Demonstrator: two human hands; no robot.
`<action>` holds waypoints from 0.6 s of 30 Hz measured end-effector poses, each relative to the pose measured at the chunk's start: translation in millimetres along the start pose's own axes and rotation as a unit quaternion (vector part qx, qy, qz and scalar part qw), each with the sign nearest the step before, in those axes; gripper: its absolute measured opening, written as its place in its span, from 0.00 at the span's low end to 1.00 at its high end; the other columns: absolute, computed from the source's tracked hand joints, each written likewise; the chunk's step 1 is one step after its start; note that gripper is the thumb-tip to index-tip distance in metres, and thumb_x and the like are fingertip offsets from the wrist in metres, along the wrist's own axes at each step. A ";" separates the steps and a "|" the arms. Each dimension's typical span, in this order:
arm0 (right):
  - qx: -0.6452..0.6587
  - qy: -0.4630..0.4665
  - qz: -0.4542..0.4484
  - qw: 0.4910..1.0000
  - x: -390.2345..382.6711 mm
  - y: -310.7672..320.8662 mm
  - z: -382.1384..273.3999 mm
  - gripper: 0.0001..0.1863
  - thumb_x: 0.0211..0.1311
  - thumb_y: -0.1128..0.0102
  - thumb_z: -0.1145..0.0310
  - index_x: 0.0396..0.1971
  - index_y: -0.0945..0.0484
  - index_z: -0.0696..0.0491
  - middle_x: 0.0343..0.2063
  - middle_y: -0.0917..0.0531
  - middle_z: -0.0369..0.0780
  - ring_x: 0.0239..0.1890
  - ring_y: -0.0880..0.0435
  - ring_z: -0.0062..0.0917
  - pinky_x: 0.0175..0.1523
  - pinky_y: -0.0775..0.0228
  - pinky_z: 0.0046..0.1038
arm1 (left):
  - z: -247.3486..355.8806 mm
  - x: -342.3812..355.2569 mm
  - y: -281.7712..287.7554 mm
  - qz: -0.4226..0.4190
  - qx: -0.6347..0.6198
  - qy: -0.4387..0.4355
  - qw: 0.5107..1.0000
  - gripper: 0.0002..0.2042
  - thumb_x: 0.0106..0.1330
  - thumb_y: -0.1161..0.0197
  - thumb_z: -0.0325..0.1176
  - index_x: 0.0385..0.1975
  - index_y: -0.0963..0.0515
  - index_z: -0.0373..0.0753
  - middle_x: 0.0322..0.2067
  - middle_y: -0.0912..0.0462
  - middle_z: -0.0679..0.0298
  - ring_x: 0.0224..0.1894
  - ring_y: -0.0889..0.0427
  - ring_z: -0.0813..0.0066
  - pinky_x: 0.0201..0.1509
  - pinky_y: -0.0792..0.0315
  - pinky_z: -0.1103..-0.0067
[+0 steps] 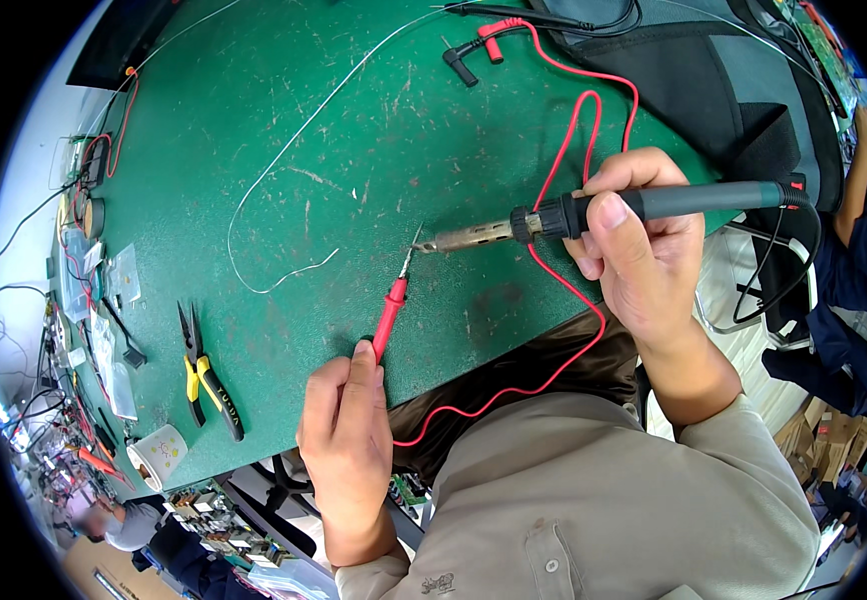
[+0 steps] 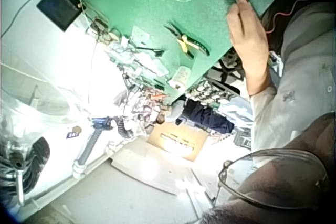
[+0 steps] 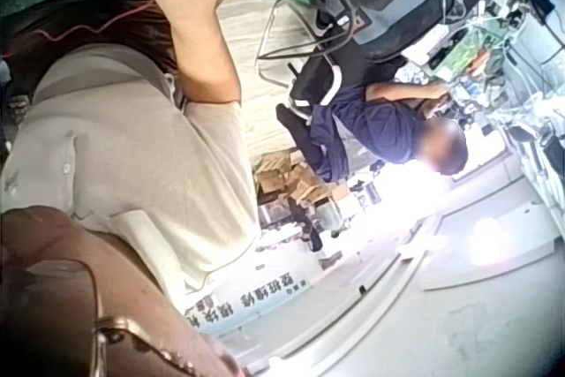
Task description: The person holds a wire and a red testing probe together on a green workbench and applies the tip of a soldering iron to the connection point. They then use yellow-handled pliers to move a wire on the desk.
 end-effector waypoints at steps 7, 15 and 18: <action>-0.045 -0.019 0.006 0.999 -6.1 -7.3 0.4 0.07 0.62 0.36 0.77 0.36 0.27 0.60 0.23 0.23 0.32 0.21 0.33 0.06 0.23 0.45 0.12 | -3.8 -1.0 -2.4 0.007 -0.009 0.008 1.000 0.14 0.56 0.33 0.17 0.43 0.19 0.31 0.33 0.25 0.60 0.27 0.24 0.70 0.28 0.29 0.76; -0.062 -0.029 -0.016 0.998 -5.6 -13.2 4.0 0.08 0.61 0.36 0.78 0.36 0.26 0.60 0.24 0.24 0.32 0.22 0.34 0.06 0.24 0.45 0.12 | -11.4 -2.0 -2.3 0.019 -0.047 0.053 0.997 0.10 0.57 0.34 0.18 0.40 0.18 0.30 0.30 0.24 0.60 0.26 0.26 0.72 0.28 0.32 0.79; -0.072 -0.028 -0.026 0.997 -5.8 -13.9 3.7 0.08 0.61 0.36 0.78 0.36 0.26 0.60 0.25 0.24 0.32 0.23 0.33 0.06 0.25 0.45 0.12 | -13.3 -2.4 -2.8 0.017 -0.051 0.067 0.996 0.09 0.58 0.36 0.18 0.39 0.18 0.30 0.30 0.24 0.60 0.26 0.27 0.72 0.28 0.33 0.80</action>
Point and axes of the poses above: each hand's wrist, its own x-axis towards the middle knuckle, its own y-axis out of the back of the hand, z = x × y, the point moved 10 cm from there along x, towards the middle knuckle
